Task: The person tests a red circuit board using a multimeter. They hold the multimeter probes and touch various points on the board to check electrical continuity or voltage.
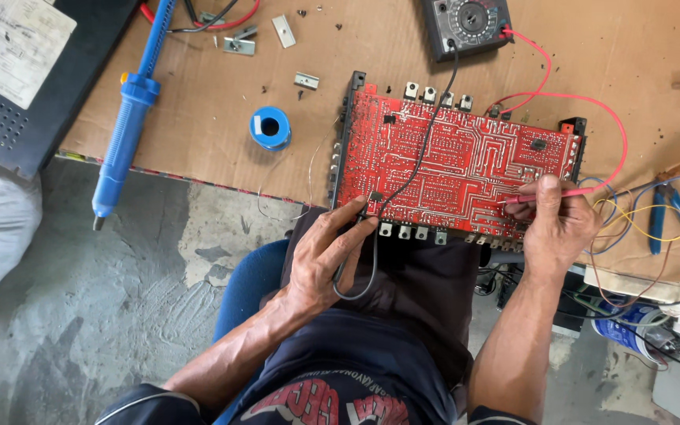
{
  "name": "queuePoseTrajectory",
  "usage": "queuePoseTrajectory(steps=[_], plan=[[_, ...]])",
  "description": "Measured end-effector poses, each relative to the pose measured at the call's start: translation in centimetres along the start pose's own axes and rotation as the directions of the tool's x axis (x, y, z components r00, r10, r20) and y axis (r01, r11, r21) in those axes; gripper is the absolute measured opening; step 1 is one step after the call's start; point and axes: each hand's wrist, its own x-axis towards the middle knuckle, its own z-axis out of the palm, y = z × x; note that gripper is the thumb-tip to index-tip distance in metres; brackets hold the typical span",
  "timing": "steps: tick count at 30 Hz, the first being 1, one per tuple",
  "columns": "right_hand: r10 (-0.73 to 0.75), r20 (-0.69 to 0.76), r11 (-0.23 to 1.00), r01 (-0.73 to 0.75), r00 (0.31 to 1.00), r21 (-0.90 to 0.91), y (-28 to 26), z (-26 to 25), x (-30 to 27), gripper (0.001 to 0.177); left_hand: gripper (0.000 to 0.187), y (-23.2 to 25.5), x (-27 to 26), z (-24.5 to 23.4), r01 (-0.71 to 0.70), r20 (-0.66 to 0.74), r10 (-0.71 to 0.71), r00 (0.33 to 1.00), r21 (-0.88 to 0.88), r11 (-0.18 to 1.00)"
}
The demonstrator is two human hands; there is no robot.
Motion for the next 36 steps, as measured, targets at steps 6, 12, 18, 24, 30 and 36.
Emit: queuePoseTrajectory(steps=[6,12,18,24,30,36], plan=[[-0.040,0.060,0.999,0.040,0.997,0.006,-0.3,-0.1,0.1,0.040,0.025,0.7,0.3,2.1,-0.003,-0.044,0.007,0.999,0.080,0.997],[-0.081,0.093,0.996,0.084,0.992,-0.024,-1.6,-0.3,0.5,0.038,0.021,2.3,0.8,3.5,-0.056,-0.072,0.065,0.995,0.121,0.991],[-0.120,0.103,0.986,0.107,0.987,0.126,-4.8,1.0,0.8,0.031,0.019,4.4,1.7,5.8,-0.078,-0.093,0.079,0.993,0.015,0.997],[-0.530,0.427,0.837,0.370,0.733,0.403,-7.5,4.3,0.7,0.015,0.017,4.5,1.8,6.7,-0.089,-0.165,0.083,0.983,-0.028,0.996],[-0.552,0.482,0.827,0.523,0.681,0.207,-4.7,3.6,1.4,0.013,0.021,2.7,1.1,4.8,-0.035,-0.208,0.090,0.974,0.256,0.966],[-0.590,0.466,0.797,0.569,0.659,0.204,-4.8,4.4,1.5,0.013,0.023,1.0,-0.3,5.9,-0.006,-0.259,0.117,0.959,0.392,0.920]])
